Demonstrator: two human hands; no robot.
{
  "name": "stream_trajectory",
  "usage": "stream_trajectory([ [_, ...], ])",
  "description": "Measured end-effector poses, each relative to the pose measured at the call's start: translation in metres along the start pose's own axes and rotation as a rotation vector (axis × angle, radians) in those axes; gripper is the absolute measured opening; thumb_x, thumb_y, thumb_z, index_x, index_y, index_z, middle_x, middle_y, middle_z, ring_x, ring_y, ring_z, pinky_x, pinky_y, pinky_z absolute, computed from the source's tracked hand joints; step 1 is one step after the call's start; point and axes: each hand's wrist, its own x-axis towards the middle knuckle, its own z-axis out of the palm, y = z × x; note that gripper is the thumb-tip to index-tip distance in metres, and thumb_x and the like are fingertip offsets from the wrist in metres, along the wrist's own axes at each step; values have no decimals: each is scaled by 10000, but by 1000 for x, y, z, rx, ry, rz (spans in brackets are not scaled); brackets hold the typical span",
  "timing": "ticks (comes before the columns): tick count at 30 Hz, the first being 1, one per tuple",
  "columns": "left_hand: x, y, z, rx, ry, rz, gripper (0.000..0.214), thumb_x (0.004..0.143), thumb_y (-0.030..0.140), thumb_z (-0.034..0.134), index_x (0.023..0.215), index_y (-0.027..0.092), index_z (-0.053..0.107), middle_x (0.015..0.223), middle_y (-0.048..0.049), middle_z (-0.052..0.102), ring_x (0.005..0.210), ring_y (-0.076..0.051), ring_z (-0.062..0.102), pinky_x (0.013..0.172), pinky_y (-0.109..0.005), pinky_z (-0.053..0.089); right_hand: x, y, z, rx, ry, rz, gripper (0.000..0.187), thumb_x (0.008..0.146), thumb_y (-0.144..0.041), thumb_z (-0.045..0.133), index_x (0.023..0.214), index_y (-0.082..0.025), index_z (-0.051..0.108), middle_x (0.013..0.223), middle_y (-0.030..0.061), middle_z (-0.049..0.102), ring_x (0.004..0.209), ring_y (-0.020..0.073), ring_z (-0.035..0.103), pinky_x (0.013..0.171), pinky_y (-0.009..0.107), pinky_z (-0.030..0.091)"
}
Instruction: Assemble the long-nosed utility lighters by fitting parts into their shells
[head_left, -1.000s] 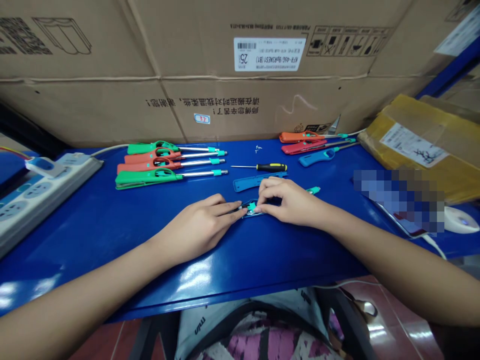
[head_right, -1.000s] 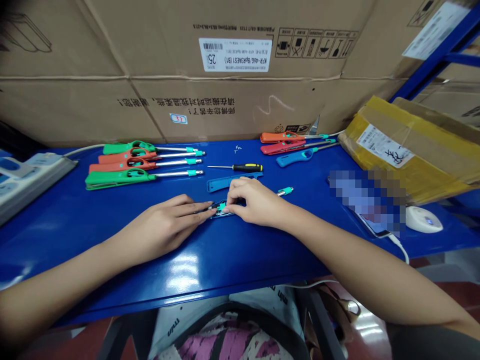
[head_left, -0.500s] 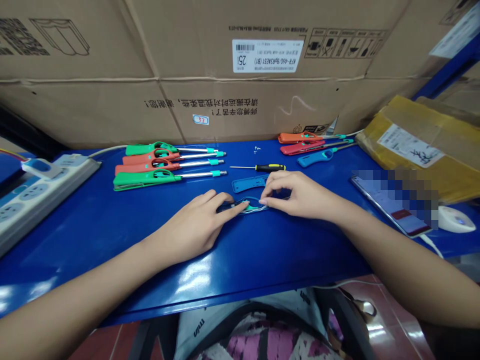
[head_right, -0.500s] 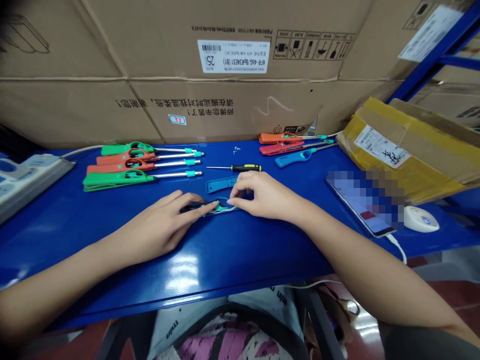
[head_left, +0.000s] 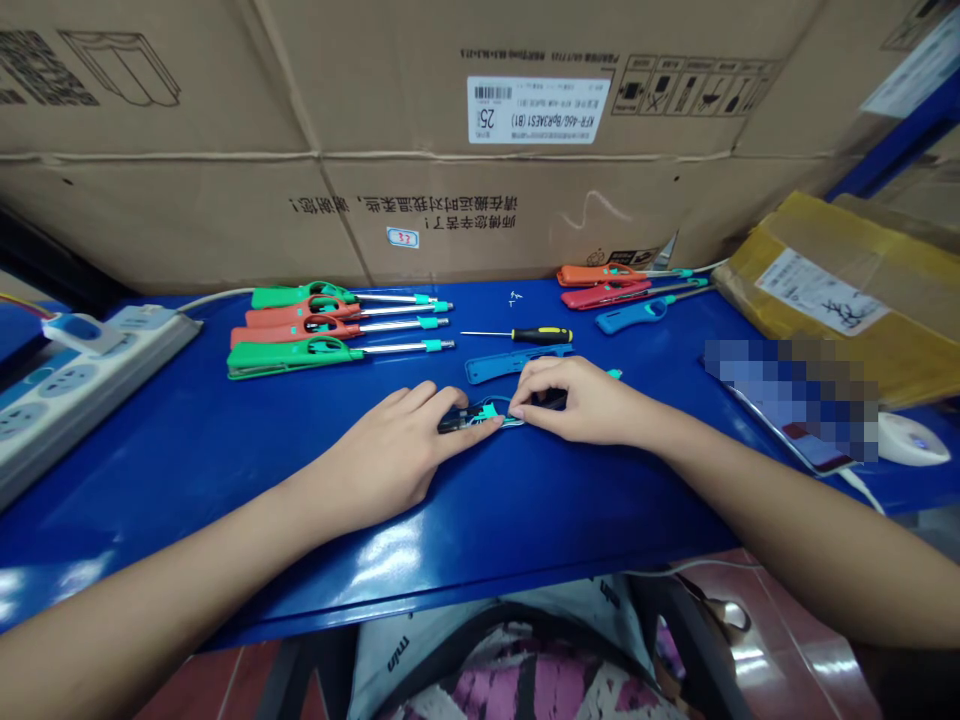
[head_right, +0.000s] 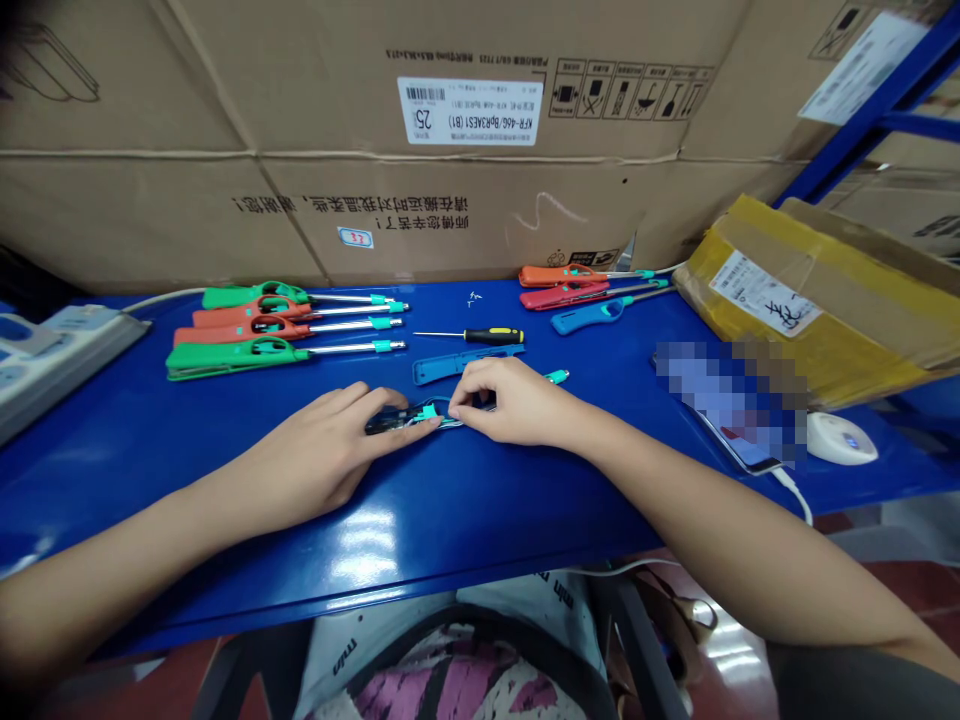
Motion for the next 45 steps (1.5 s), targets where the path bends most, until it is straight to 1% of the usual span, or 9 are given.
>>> stream_trajectory([
  [3, -1, 1, 3, 44, 18, 16, 677, 917, 63, 466, 1538, 325, 394, 1296, -132, 533, 987, -270, 511, 822, -394, 482, -1, 1, -5, -16, 45, 25, 46, 853, -189, 665, 884, -167, 691, 851, 28, 676, 763, 144, 586, 724, 279, 472],
  [8, -1, 4, 3, 71, 70, 34, 677, 911, 38, 481, 1518, 334, 429, 1329, -115, 544, 1015, -269, 507, 849, -397, 469, -5, 2, -13, -69, -68, 48, 422, 766, -353, 808, 1110, -191, 623, 1002, 30, 657, 894, 171, 593, 809, 303, 465],
  [12, -2, 6, 2, 107, 92, 41, 652, 931, 45, 480, 1504, 353, 449, 1351, -100, 553, 1026, -263, 513, 854, -392, 464, -7, 0, -12, -162, -158, 5, 350, 790, -367, 797, 1052, -201, 634, 987, 18, 670, 950, 188, 609, 864, 328, 415],
  [16, -3, 6, 3, 134, 107, 52, 608, 962, 87, 489, 1501, 364, 452, 1355, -97, 555, 1022, -263, 515, 859, -392, 461, -8, -3, -10, -175, -159, -16, 318, 804, -360, 783, 1033, -201, 628, 975, 16, 672, 947, 190, 616, 872, 332, 394],
  [21, -2, 2, 8, 78, 93, 55, 655, 943, 66, 481, 1530, 347, 406, 1354, -107, 541, 1023, -261, 513, 871, -390, 471, -12, -6, -22, -182, -261, 48, 445, 787, -394, 787, 1144, -213, 595, 1055, 34, 652, 929, 196, 596, 832, 320, 426],
  [23, -1, -1, 9, 41, 68, 46, 682, 934, 50, 466, 1546, 335, 374, 1348, -113, 532, 1023, -257, 508, 873, -386, 479, -13, -7, -28, -181, -300, 100, 412, 803, -343, 764, 1146, -205, 583, 1038, 39, 643, 897, 188, 588, 784, 302, 448],
  [27, -1, -6, 8, -2, 27, 24, 693, 929, 36, 440, 1546, 343, 370, 1335, -108, 521, 1021, -252, 497, 879, -391, 489, -12, -4, -36, -174, -310, 170, 200, 864, -249, 675, 1043, -180, 618, 937, 34, 650, 815, 162, 595, 705, 272, 463],
  [32, -2, -10, 3, -24, -2, -5, 667, 939, 50, 426, 1538, 340, 389, 1305, -109, 528, 1014, -255, 500, 877, -406, 498, -8, 3, -34, -167, -227, 86, 56, 884, -197, 661, 933, -175, 676, 908, 30, 695, 790, 149, 618, 708, 266, 467],
  [45, -2, -15, 0, -24, -2, -1, 691, 899, 26, 449, 1514, 341, 432, 1242, -98, 553, 954, -244, 495, 830, -372, 477, -4, 9, -26, -210, -190, -124, 125, 947, -212, 624, 870, -176, 717, 864, 45, 676, 795, 158, 620, 753, 279, 467],
])
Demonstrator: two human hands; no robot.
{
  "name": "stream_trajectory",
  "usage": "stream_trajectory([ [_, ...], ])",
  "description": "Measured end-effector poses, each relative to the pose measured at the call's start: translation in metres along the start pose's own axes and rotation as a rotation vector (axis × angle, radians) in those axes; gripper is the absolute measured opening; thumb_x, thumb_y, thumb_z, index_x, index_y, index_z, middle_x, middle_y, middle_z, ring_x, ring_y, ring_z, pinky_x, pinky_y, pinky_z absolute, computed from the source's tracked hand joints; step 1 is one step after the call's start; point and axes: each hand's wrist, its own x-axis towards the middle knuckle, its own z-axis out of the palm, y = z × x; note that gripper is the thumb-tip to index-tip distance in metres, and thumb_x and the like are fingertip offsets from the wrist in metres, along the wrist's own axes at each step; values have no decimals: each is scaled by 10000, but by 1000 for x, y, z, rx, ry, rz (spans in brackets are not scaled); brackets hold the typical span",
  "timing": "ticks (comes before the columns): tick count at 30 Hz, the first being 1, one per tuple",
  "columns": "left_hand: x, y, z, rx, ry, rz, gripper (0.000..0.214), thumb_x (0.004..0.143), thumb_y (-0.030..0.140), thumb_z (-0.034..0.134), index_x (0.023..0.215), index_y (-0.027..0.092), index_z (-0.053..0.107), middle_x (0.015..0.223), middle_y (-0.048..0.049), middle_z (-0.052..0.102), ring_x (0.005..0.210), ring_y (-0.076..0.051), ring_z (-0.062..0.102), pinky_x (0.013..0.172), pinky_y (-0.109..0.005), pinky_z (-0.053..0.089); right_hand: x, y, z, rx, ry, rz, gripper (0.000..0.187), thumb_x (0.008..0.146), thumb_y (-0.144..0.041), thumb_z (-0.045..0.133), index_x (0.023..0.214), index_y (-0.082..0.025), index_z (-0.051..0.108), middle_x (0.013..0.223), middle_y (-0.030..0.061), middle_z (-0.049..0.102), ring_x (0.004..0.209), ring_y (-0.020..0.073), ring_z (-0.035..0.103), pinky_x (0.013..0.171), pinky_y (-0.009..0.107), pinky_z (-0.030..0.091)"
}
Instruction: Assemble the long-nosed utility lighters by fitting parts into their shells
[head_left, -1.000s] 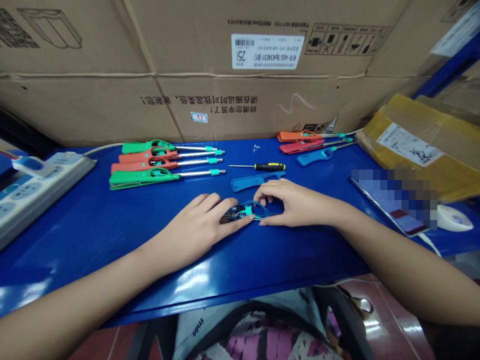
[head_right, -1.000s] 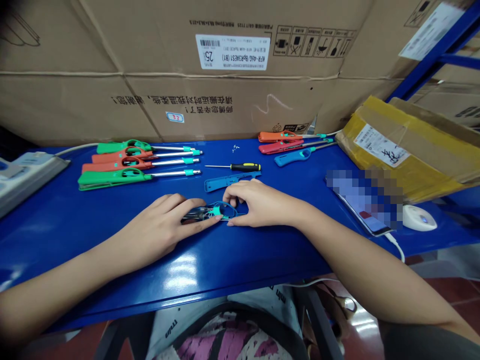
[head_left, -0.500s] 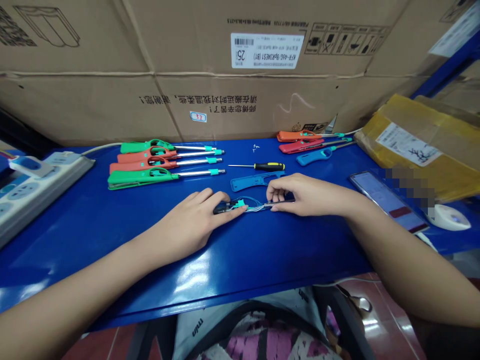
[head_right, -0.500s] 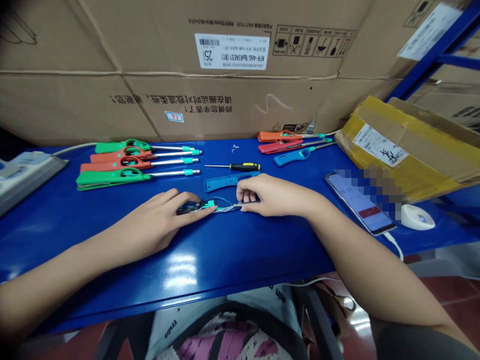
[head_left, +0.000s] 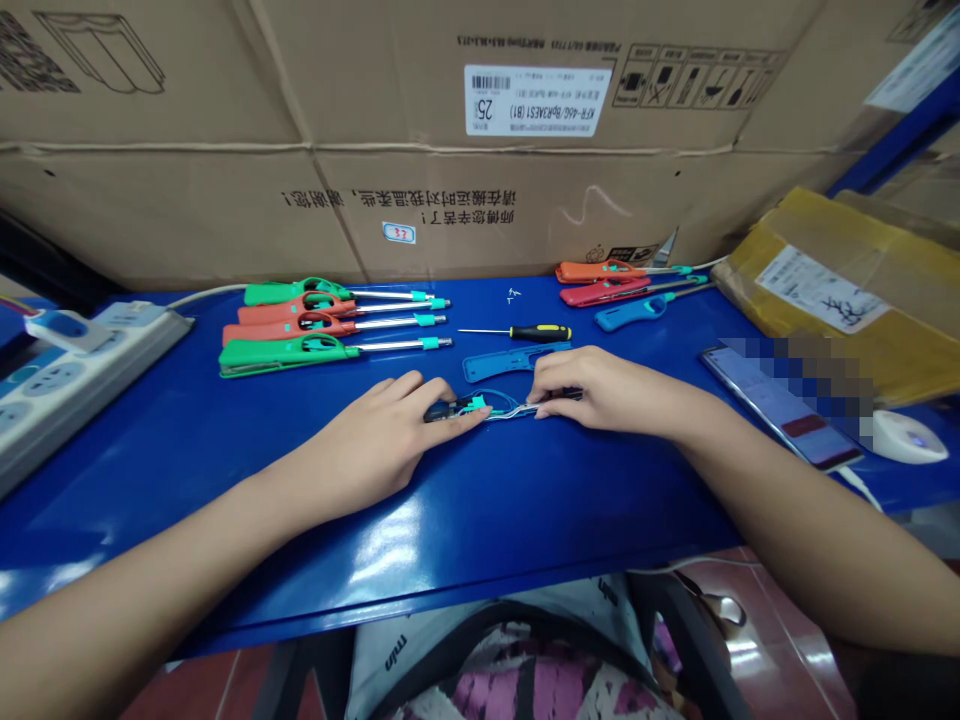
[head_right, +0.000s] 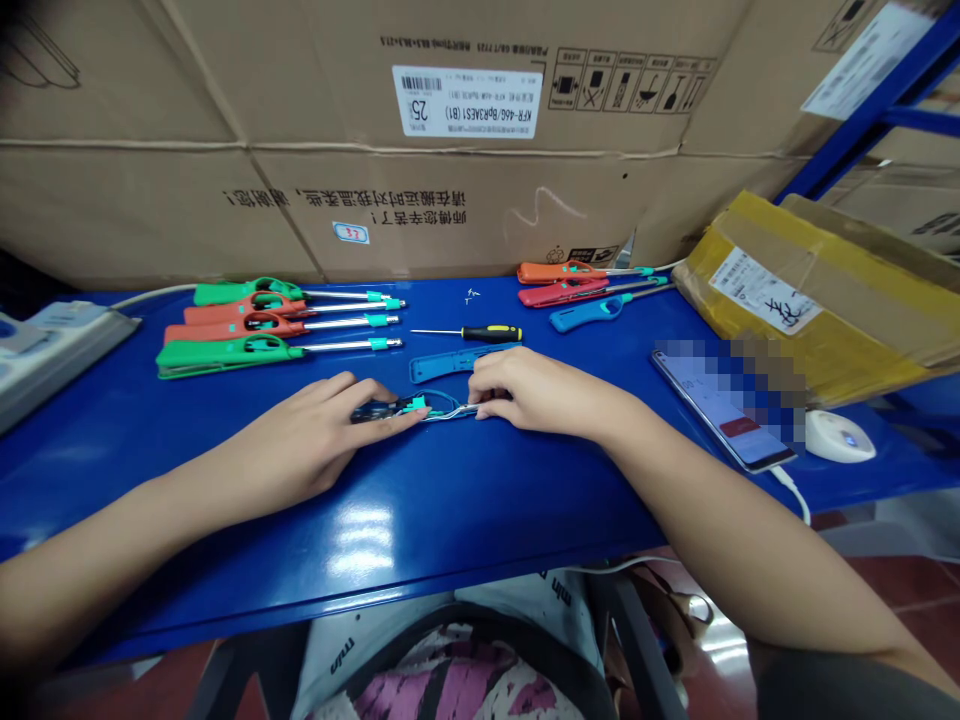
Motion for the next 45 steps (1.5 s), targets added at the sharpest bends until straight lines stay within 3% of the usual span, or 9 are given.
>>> stream_trajectory([
  [8, 2, 1, -4, 6, -48, -11, 722, 883, 9, 459, 1521, 345, 425, 1239, -106, 547, 983, -259, 502, 849, -398, 488, -4, -6, -2, -138, -33, -22, 151, 968, -252, 600, 927, -184, 729, 900, 55, 689, 851, 184, 631, 777, 300, 465],
  [12, 3, 1, -5, 1, -61, -10, 722, 886, 5, 442, 1525, 341, 420, 1249, -112, 543, 997, -269, 503, 860, -423, 495, -2, -8, 1, -151, 19, -3, 166, 955, -282, 619, 896, -191, 745, 890, 61, 721, 859, 198, 645, 809, 324, 467],
  [17, 1, -1, -3, -1, -37, 13, 732, 879, 1, 442, 1526, 342, 416, 1244, -104, 550, 984, -257, 499, 858, -403, 491, 7, -7, 12, 160, 126, 206, 94, 868, -248, 706, 820, -178, 746, 848, 44, 731, 774, 163, 642, 726, 287, 476],
  [22, 1, 1, -1, 14, -20, 23, 716, 872, 10, 452, 1518, 318, 434, 1234, -102, 561, 974, -247, 497, 856, -382, 493, 13, -4, 18, 343, 127, 414, 117, 793, -277, 742, 754, -167, 733, 720, 23, 712, 632, 130, 558, 594, 263, 425],
  [29, -1, 2, 3, 32, 58, 30, 647, 926, 54, 450, 1528, 289, 416, 1307, -96, 603, 986, -239, 544, 861, -380, 540, 6, -6, 11, 327, 86, 337, 127, 808, -267, 689, 867, -163, 729, 842, 45, 729, 749, 151, 620, 702, 282, 491],
  [35, -4, -1, 14, 8, 211, 52, 528, 973, 152, 480, 1485, 281, 483, 1341, -66, 657, 1032, -226, 591, 868, -361, 568, 7, -9, 17, 276, 177, 336, 300, 755, -385, 779, 932, -163, 682, 833, 22, 658, 739, 137, 573, 688, 270, 483],
  [45, 0, 2, 10, 47, 187, 78, 499, 960, 119, 474, 1430, 266, 554, 1338, -74, 636, 984, -233, 584, 827, -377, 578, 11, -7, 20, 335, 144, 330, 75, 787, -239, 730, 827, -176, 724, 819, 20, 709, 739, 138, 585, 679, 263, 442],
])
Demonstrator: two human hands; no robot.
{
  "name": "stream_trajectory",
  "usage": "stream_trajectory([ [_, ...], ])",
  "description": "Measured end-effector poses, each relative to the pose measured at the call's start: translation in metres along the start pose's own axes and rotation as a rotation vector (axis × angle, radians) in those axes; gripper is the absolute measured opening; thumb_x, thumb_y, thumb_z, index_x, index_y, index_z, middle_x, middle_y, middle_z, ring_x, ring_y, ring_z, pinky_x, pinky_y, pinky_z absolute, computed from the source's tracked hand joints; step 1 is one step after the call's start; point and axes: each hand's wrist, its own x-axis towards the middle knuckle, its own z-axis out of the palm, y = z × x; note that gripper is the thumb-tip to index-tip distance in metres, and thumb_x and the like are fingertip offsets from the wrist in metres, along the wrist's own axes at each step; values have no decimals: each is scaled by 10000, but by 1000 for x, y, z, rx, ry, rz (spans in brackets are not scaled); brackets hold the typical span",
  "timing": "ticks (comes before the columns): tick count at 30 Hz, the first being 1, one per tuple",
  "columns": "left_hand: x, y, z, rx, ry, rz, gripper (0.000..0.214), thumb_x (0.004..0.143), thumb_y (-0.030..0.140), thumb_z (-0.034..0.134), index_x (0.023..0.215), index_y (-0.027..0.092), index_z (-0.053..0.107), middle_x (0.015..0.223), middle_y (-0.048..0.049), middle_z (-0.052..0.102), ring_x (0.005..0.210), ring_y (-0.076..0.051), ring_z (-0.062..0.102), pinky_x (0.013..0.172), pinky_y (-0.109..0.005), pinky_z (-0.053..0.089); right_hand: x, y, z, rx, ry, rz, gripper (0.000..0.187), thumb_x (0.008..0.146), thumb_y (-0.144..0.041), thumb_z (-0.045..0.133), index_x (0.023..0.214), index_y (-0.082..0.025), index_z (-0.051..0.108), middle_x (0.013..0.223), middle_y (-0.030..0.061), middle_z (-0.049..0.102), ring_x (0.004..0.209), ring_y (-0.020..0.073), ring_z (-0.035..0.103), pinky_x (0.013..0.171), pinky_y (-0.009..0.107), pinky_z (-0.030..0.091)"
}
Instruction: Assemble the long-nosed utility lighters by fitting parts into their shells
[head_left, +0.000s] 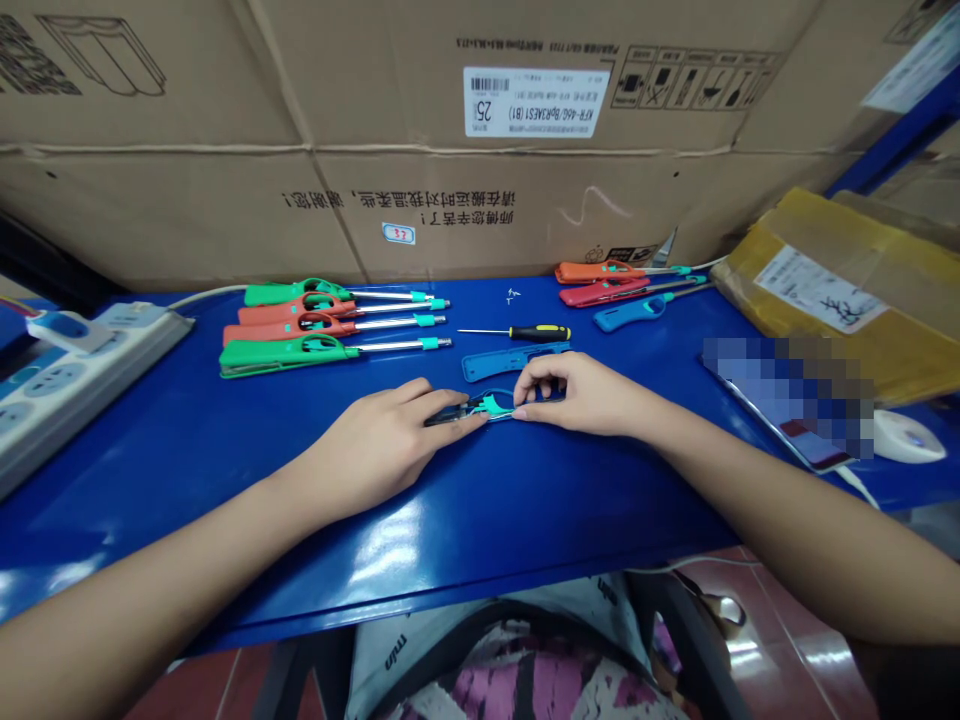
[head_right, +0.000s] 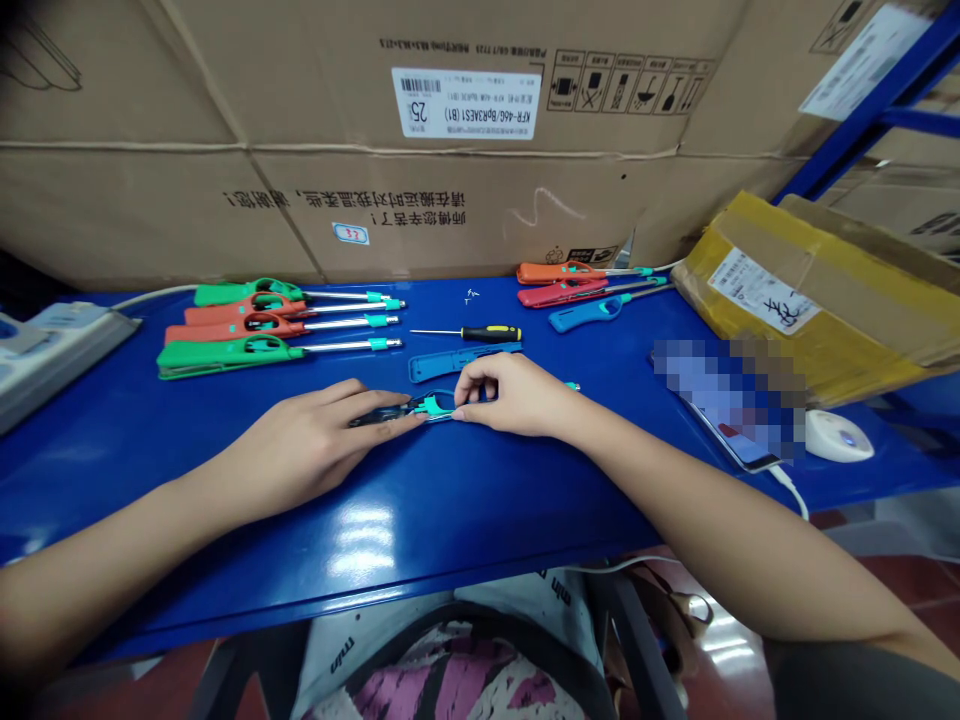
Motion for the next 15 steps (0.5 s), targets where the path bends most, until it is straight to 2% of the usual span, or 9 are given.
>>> stream_trajectory([
  [3, 0, 0, 0, 13, -10, -2, 521, 939, 105, 494, 1427, 277, 556, 1343, -74, 627, 981, -238, 574, 813, -372, 576, 0, 1, -3, 3, -34, -9, 84, 803, -206, 707, 861, -178, 762, 868, 32, 734, 756, 140, 599, 689, 268, 445],
  [15, 2, 8, -6, 125, -102, -16, 565, 904, 76, 534, 1441, 249, 546, 1349, -98, 619, 978, -262, 570, 737, -357, 586, 0, 2, -1, 12, -26, -19, 125, 777, -126, 659, 831, -179, 758, 864, 21, 746, 778, 147, 639, 718, 268, 471],
])
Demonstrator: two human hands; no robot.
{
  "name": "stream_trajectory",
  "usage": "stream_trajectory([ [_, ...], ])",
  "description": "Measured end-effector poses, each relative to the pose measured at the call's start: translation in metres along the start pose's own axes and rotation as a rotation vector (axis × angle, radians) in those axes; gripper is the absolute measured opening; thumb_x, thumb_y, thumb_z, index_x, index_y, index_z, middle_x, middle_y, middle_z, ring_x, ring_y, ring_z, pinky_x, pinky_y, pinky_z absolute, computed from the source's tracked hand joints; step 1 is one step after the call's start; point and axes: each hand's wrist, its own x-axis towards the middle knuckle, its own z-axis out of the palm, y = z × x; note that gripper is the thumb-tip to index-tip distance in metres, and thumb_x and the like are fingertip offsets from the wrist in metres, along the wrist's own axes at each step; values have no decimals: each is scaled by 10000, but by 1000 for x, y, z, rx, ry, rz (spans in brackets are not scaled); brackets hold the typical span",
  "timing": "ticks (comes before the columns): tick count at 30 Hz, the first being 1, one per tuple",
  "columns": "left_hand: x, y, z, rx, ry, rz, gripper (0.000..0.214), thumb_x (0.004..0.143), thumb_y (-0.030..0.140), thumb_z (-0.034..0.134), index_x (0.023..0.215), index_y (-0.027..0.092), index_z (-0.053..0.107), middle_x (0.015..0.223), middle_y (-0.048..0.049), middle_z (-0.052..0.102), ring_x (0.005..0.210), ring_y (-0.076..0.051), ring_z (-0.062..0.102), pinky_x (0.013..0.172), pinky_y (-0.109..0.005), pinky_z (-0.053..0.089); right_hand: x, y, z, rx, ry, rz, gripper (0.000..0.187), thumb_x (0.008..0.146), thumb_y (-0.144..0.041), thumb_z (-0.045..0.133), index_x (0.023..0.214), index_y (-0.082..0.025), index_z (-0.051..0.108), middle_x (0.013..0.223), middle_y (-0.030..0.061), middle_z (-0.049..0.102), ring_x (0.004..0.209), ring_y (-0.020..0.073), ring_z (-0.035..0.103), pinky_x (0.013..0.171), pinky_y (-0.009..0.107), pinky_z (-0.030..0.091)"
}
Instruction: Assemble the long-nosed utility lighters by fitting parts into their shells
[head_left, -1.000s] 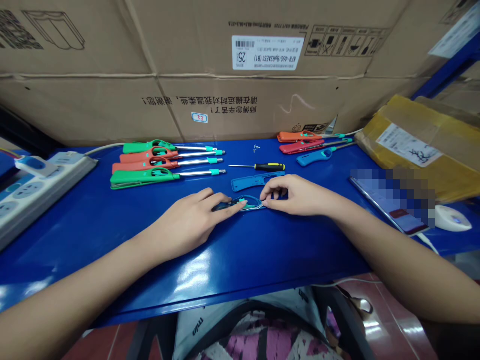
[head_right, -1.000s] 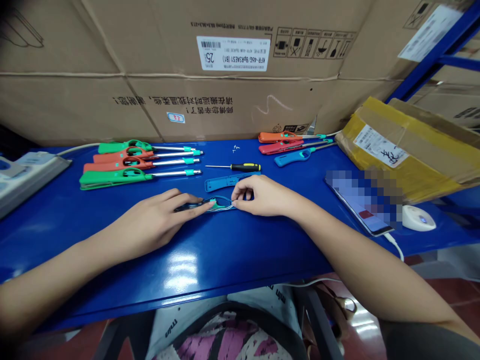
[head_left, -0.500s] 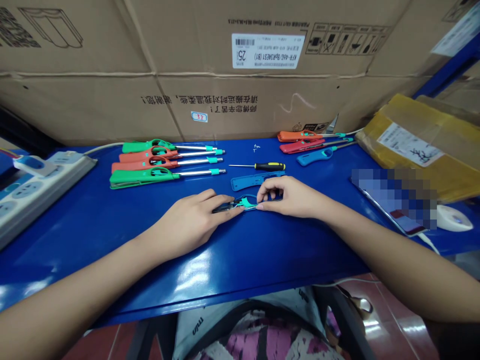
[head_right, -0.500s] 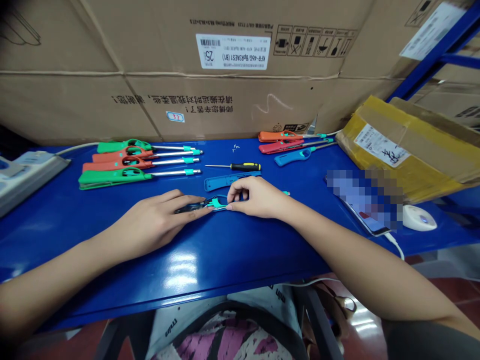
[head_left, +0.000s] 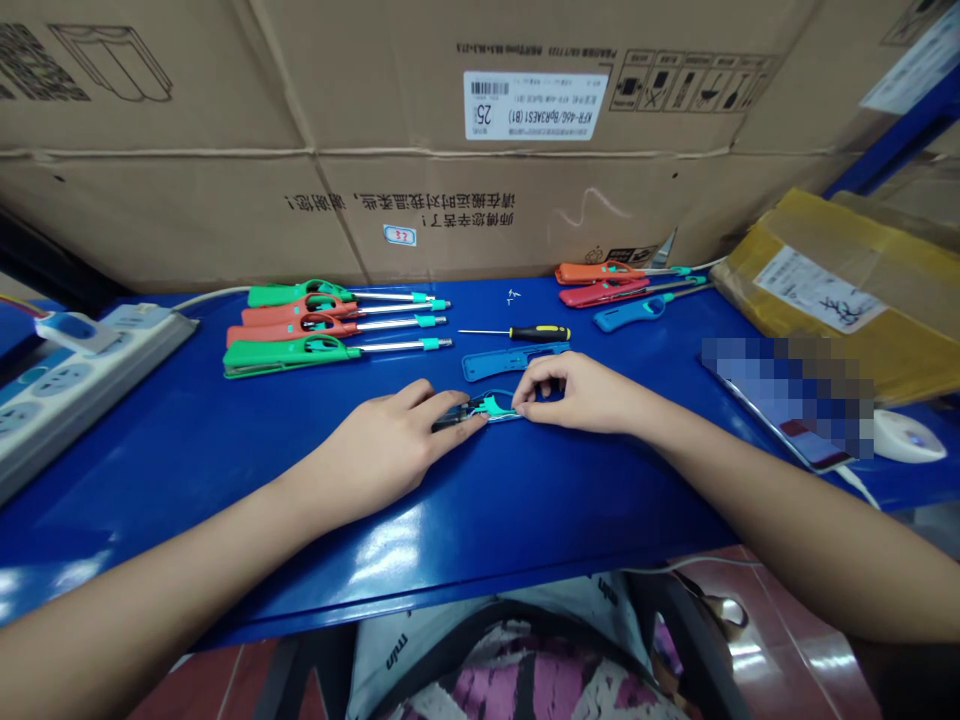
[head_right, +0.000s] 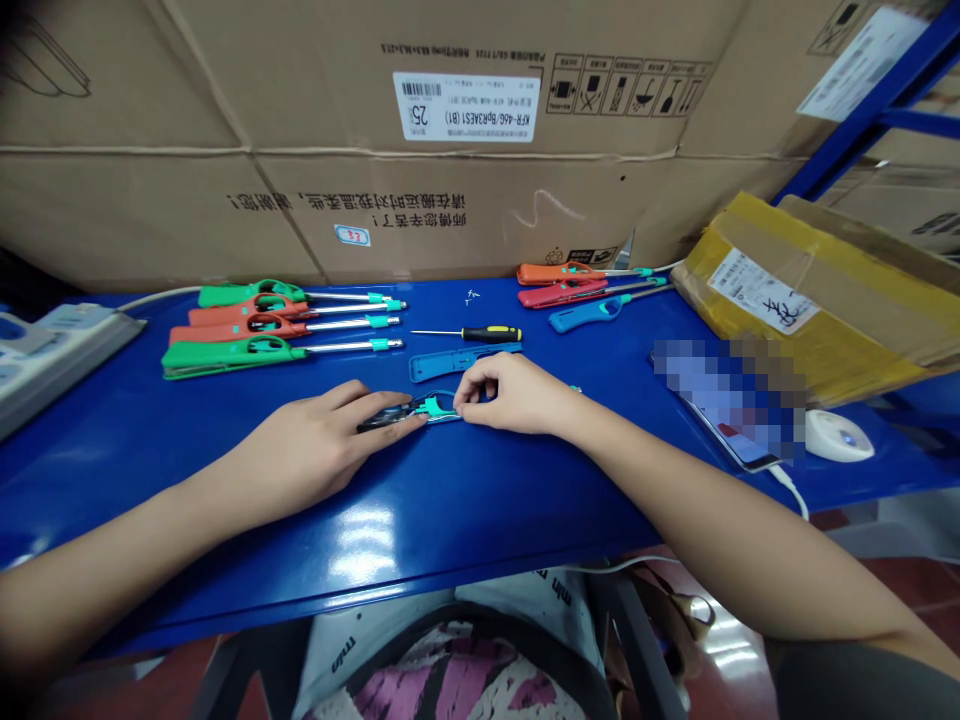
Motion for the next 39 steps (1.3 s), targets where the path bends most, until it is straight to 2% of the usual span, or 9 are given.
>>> stream_trajectory([
  [8, 1, 1, -2, 16, -28, -12, 564, 912, 84, 530, 1447, 259, 536, 1363, -97, 608, 1010, -258, 578, 749, -345, 595, -2, -2, -1, -106, 59, -165, 94, 787, -130, 696, 824, -180, 766, 875, 36, 724, 833, 172, 656, 813, 307, 486],
  [12, 1, 1, -2, 14, -38, -14, 560, 923, 82, 504, 1454, 258, 531, 1366, -93, 608, 1011, -261, 575, 752, -353, 604, -3, -5, 0, -320, 84, -338, 89, 878, -198, 681, 889, -203, 770, 929, 40, 721, 896, 184, 640, 881, 351, 436],
  [18, 0, 2, -1, 15, -11, -7, 540, 937, 95, 499, 1451, 257, 537, 1361, -95, 616, 1008, -261, 587, 746, -358, 611, -6, -6, 1, -533, 52, -480, 164, 969, -213, 591, 906, -175, 738, 930, 56, 690, 923, 202, 578, 883, 372, 382],
  [24, -1, 3, 0, 4, 17, 3, 551, 926, 96, 528, 1452, 260, 535, 1357, -87, 630, 994, -256, 595, 731, -347, 610, -5, -6, -1, -545, 38, -487, 180, 986, -203, 570, 913, -175, 732, 940, 51, 686, 933, 197, 570, 886, 360, 370],
  [39, 0, 3, -2, -13, -37, -2, 637, 893, 77, 551, 1482, 309, 491, 1365, -94, 603, 1025, -266, 583, 718, -338, 605, -9, -16, 2, -632, 19, -438, 179, 974, -194, 578, 896, -167, 737, 935, 53, 683, 913, 203, 546, 847, 352, 339],
])
